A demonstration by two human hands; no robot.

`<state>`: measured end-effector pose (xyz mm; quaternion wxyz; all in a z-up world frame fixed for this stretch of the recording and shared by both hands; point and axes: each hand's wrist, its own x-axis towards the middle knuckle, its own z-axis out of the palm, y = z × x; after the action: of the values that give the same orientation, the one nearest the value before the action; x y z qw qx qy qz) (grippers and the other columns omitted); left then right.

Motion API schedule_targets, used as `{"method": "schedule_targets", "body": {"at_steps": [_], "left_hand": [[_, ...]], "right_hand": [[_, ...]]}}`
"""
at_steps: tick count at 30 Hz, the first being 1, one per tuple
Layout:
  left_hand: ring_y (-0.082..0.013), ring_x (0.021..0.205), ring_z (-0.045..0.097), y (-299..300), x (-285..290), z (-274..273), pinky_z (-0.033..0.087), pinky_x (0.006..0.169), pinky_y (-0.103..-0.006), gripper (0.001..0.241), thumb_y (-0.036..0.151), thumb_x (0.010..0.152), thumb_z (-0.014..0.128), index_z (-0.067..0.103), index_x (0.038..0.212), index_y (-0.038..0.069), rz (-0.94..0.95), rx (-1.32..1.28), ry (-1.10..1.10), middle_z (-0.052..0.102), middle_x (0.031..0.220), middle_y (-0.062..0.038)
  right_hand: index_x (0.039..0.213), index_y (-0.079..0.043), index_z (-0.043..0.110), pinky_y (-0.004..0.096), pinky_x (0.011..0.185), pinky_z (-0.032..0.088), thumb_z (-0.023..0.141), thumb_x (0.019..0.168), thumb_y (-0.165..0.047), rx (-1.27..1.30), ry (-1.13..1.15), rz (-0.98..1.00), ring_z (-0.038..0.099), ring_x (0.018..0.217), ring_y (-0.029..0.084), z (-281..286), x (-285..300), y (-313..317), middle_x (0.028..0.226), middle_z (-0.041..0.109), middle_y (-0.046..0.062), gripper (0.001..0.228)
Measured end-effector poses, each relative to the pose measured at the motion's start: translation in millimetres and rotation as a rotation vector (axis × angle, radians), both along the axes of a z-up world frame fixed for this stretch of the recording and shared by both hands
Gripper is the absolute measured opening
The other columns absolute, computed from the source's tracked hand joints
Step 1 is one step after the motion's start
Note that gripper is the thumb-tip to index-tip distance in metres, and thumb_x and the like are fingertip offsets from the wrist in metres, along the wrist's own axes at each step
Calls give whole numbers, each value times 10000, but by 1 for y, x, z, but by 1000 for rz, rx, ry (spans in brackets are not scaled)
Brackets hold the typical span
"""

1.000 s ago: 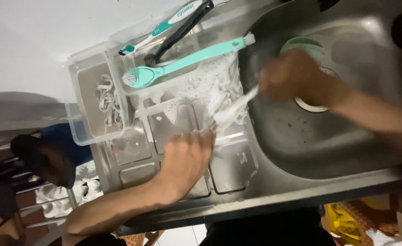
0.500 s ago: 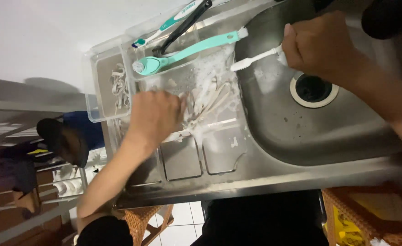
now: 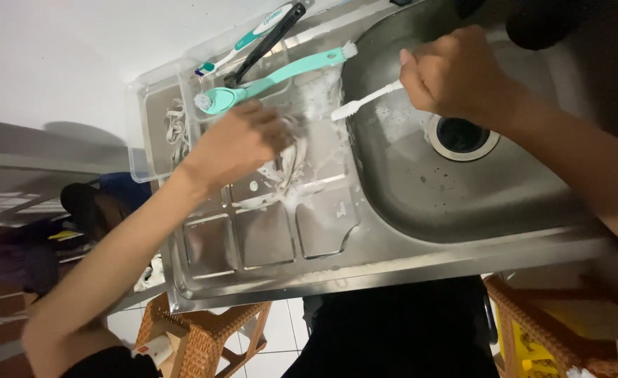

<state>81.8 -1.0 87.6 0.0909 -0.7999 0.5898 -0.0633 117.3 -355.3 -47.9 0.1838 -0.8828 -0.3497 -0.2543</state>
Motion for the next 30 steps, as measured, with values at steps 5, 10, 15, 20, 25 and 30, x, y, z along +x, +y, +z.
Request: {"method": "schedule_targets", "body": {"at_steps": [5, 10, 15, 20, 25, 30], "left_hand": [[-142, 521, 478, 8, -21, -16, 477, 589, -287, 312, 18, 965, 592, 582, 676, 135, 294, 10, 50, 521, 586, 27], [-105, 390, 401, -13, -58, -9, 331, 344, -197, 373, 91, 992, 564, 557, 623, 147, 643, -46, 552, 376, 467, 18], [-175, 511, 607, -11, -66, -28, 527, 422, -243, 160, 76, 798, 613, 724, 901, 22, 627, -371, 489, 633, 647, -54], [-370, 734, 655, 8, -58, -71, 570, 637, -445, 291, 180, 821, 727, 686, 1042, -4, 544, -616, 305, 612, 848, -166], [-271, 612, 632, 14, -54, -66, 538, 535, -352, 239, 82, 804, 790, 690, 1013, 25, 592, -779, 295, 588, 717, -94], [-188, 512, 532, 17, -50, -50, 463, 462, -251, 71, 44, 855, 764, 731, 802, 12, 517, -850, 375, 544, 624, -92]], "right_hand": [[578, -97, 328, 390, 483, 137, 660, 1107, 26, -10, 20, 21, 238, 439, 219, -5, 0, -2, 519, 237, 42, 637], [679, -63, 291, 354, 489, 130, 756, 1120, 255, -259, -211, 124, 165, 513, 186, -6, -5, 14, 580, 122, 18, 716], [647, -76, 443, 420, 439, 121, 395, 1145, -116, -105, 413, 142, 263, 330, 214, 12, -40, 57, 419, 277, 16, 502], [575, -42, 491, 444, 402, 370, 515, 1032, -275, 139, 380, 250, 519, 389, 387, 39, -70, 80, 477, 475, 202, 513], [1007, -137, 688, 357, 425, 455, 545, 1009, -500, 71, 259, 427, 531, 398, 235, -12, -51, 69, 921, 728, 24, 390], [875, -110, 643, 341, 433, 429, 585, 1030, -554, -125, 185, 180, 546, 401, 238, -3, -30, 62, 609, 531, 43, 474]]}}
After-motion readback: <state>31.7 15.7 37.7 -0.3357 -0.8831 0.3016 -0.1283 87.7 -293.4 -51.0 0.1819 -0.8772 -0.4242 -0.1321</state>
